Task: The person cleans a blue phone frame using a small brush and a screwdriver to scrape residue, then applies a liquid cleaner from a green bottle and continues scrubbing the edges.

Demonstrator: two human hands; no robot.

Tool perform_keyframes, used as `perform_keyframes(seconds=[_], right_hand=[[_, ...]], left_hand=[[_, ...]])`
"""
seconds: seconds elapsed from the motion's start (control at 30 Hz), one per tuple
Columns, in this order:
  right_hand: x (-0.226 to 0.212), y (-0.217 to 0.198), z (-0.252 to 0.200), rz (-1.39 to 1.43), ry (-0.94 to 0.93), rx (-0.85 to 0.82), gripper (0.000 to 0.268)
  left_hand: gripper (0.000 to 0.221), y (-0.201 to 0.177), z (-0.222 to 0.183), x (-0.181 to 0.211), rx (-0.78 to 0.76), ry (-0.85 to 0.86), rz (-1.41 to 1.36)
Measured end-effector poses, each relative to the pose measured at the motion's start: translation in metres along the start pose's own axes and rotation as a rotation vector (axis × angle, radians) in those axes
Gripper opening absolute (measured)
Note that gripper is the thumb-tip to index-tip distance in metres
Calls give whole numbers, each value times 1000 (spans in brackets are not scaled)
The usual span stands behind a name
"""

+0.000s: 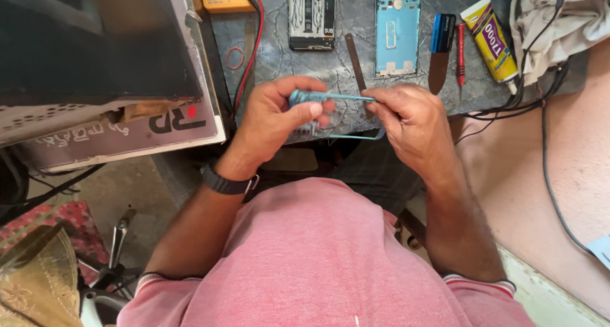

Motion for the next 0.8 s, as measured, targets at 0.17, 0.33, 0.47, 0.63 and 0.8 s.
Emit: perform_keyframes(seconds=[0.17, 0.33, 0.47, 0.63, 0.8], right_hand=[[7, -4, 2, 44, 15, -2, 26], [51, -58, -27, -179, 237, 238, 21], [71, -61, -36, -245, 285, 247, 21], [43, -29, -19, -152, 189, 226, 16], [6, 10, 3, -64, 109, 149, 31]], left_hand=[[23, 3, -2, -4, 12, -39, 79], [19, 5, -9, -3, 150, 61, 223], [12, 2, -12, -5, 190, 84, 249], [10, 1, -8, -6, 246, 58, 219], [10, 5, -15, 6, 242, 132, 336]])
Point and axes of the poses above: each hand's wrist, its own z-axis towards the middle knuckle, its own y-axis out of the palm, x = y × z, the point moved 6 cm from there along z, towards the middle knuckle, and after that the axes turned 7 degrees about -y, right-handed, at the moved point
